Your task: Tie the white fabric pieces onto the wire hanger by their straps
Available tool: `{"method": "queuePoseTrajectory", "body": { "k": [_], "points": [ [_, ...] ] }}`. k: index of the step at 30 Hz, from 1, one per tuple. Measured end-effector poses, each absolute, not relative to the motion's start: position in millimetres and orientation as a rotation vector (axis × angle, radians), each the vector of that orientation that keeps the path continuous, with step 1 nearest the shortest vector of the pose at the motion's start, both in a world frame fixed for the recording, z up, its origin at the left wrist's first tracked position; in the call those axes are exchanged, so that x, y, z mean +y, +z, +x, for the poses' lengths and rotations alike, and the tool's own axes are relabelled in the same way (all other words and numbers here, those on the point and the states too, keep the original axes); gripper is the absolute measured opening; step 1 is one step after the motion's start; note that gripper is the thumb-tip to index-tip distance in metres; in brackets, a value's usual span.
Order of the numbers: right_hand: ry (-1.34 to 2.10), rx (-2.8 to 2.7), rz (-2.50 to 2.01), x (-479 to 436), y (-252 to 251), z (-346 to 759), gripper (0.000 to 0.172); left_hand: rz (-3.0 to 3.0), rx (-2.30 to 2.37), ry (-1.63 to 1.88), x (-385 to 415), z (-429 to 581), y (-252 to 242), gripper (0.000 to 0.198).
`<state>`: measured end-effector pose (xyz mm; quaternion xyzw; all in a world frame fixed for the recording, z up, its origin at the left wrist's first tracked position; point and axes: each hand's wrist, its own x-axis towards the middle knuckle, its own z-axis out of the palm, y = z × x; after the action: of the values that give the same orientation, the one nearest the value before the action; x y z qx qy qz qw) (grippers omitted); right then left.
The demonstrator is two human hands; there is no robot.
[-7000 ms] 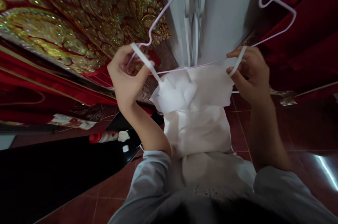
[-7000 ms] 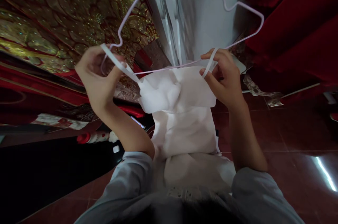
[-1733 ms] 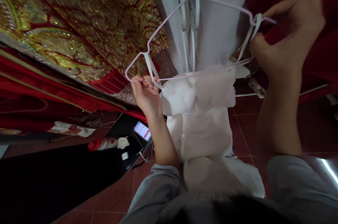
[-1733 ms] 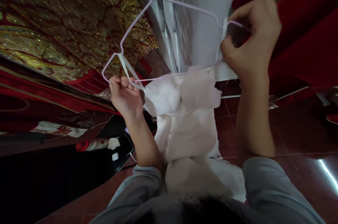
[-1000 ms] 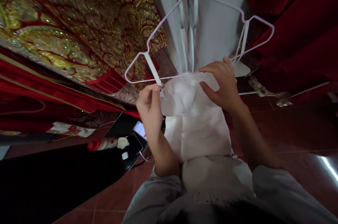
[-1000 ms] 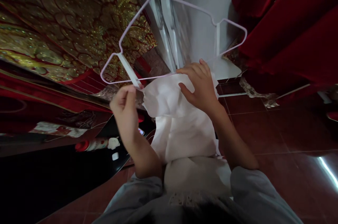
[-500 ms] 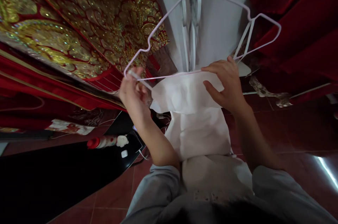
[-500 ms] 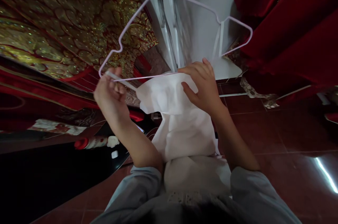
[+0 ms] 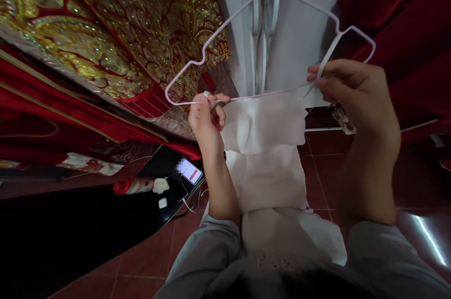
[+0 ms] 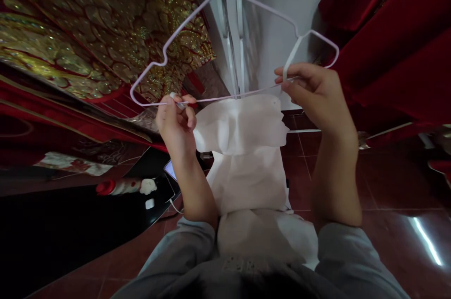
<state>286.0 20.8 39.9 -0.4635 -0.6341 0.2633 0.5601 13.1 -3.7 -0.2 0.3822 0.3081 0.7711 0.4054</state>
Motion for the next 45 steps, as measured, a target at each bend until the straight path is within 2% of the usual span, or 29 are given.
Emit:
{"method": "queuePoseTrajectory", "body": {
  "k": [4,7,8,12,16,20,23,25,27,29,31,33,35,38,42,44,45],
  "points": [
    [0.483,-1.359,-0.780,39.1,52.3,285.6,0.045,0.991,0.770,1.909,-1.3,10.1,-2.5,0.033],
    [0.296,-1.158,-0.686,65.8,30.8,304.1,0.055,1.025,0.758,1.866,-0.3,3.1,-1.7,0.034],
    [0.202,-1.072,-0.694,72.6,19.2,311.5,0.053,1.030,0.747,1.862,-0.2,1.0,-1.3,0.034],
    [-0.138,-0.909,-0.732,69.5,-21.5,321.4,0.024,0.988,0.761,1.861,-1.4,1.6,0.0,0.032],
    [0.113,-1.414,-0.869,32.7,-21.1,296.4,0.034,0.942,0.794,1.825,-6.6,15.2,-2.8,0.030],
    [0.290,-1.780,-0.934,12.7,-5.3,280.9,0.045,0.999,0.914,2.072,-6.6,8.2,-17.7,0.011],
    [0.276,-1.765,-0.934,13.2,-3.2,285.4,0.045,1.021,1.091,2.460,2.1,-24.9,-30.1,0.037],
    [0.258,-1.763,-0.923,15.4,-5.1,289.2,0.044,1.031,1.110,2.566,8.9,-49.1,-29.2,0.045],
    [0.274,-1.775,-0.936,17.2,-8.0,290.3,0.045,1.124,1.060,2.468,13.4,-64.5,-17.3,0.040],
    [0.308,-1.791,-0.959,18.3,-11.8,288.9,0.050,1.276,1.020,2.198,15.4,-68.2,3.5,0.033],
    [0.324,-1.797,-0.968,18.7,-16.0,287.0,0.056,1.409,1.008,1.916,16.7,-64.0,27.0,0.036],
    [0.311,-1.802,-0.965,18.1,-19.3,285.7,0.059,1.532,1.043,1.767,19.7,-58.5,46.9,0.024],
    [0.293,-1.801,-0.962,16.4,-20.5,284.9,0.059,1.613,1.072,1.731,24.6,-55.2,58.7,0.010],
    [0.292,-1.778,-0.951,12.3,-18.1,281.9,0.058,1.467,1.089,1.777,30.8,-51.4,57.5,0.022],
    [0.285,-1.769,-0.927,7.3,-13.7,274.7,0.058,0.946,0.934,2.011,28.9,-35.6,25.6,0.017],
    [0.229,-1.820,-0.930,7.4,-15.6,275.2,0.058,0.822,0.871,1.967,24.8,-23.8,5.1,0.006],
    [0.199,-1.844,-0.947,8.8,-18.1,278.3,0.059,0.810,0.868,1.927,22.8,-18.1,-3.9,0.007]
  ]
}}
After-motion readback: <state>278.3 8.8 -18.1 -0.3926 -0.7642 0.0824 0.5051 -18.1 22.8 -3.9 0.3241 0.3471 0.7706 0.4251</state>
